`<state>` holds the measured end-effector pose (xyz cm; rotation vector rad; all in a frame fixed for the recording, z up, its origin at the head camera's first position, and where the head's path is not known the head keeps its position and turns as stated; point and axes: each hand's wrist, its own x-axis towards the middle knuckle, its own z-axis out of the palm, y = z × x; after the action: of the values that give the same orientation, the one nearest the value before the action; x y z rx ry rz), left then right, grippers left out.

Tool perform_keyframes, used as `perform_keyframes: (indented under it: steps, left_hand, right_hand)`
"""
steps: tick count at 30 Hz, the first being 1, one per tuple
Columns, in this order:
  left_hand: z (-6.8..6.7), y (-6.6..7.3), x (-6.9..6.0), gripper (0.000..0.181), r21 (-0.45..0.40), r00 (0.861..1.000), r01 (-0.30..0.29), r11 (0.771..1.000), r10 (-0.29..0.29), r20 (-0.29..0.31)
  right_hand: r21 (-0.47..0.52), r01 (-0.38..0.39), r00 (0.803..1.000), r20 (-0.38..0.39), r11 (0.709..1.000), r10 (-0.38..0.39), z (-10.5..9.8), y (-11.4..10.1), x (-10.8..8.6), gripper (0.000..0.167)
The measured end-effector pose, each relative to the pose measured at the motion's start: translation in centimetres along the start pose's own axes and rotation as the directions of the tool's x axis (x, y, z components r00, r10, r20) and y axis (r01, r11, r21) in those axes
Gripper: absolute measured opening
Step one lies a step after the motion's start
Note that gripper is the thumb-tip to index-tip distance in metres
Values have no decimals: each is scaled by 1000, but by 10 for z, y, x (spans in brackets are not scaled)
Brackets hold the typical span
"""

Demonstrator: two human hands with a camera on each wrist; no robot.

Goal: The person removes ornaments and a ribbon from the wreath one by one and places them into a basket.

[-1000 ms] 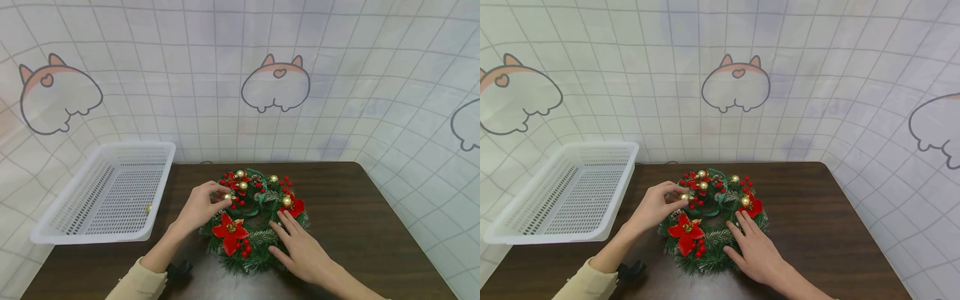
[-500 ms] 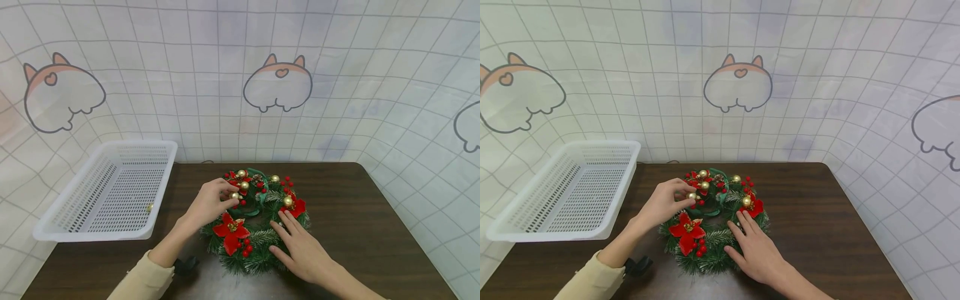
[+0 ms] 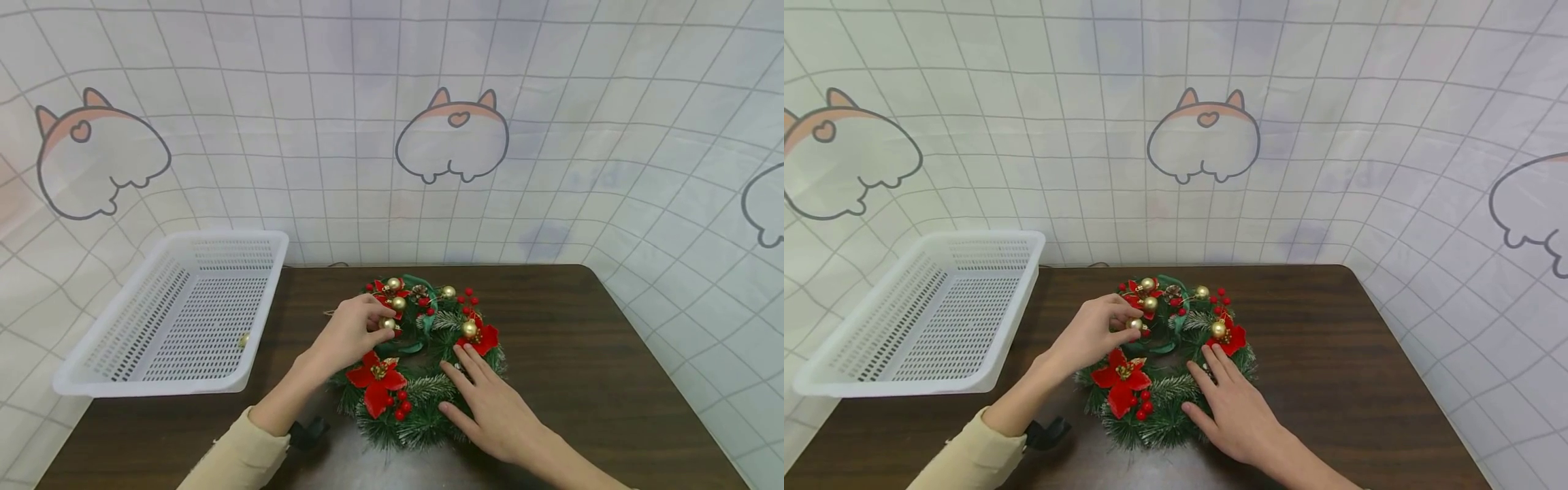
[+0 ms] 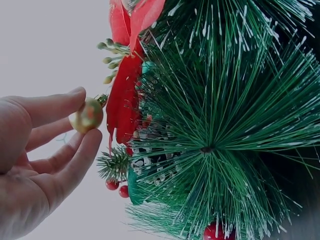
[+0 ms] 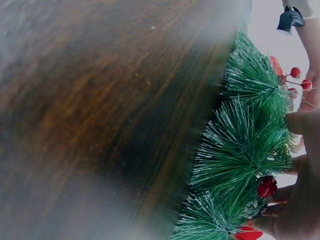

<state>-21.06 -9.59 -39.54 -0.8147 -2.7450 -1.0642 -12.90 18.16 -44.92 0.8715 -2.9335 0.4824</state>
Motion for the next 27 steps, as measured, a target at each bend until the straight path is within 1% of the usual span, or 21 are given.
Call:
perform_keyframes:
  steps: [7, 10, 16, 23, 27]
  left_hand:
    - [0, 2, -4, 30, -37, 1000, 4, 999, -3, 17]
    - [-2, 1, -8, 29, -70, 1000, 13, 997, -12, 16]
    - [-9, -2, -16, 27, -127, 999, 15, 992, -19, -30]
    - [-15, -11, -25, 28, -148, 995, 3, 989, -18, -99]
    - [-19, -17, -29, 29, -166, 993, 4, 986, -24, -119]
  right_hand:
    - [1, -4, 1000, 6, 1000, 4, -1, 0, 0, 69]
    - [2, -4, 1000, 8, 1000, 4, -1, 0, 1, 69]
    - [-6, 2, 1000, 1, 1000, -2, 0, 0, 1, 69]
    - [-7, -3, 1000, 0, 1000, 3, 0, 0, 1, 69]
    - [-8, -7, 1000, 2, 1000, 7, 0, 0, 1, 69]
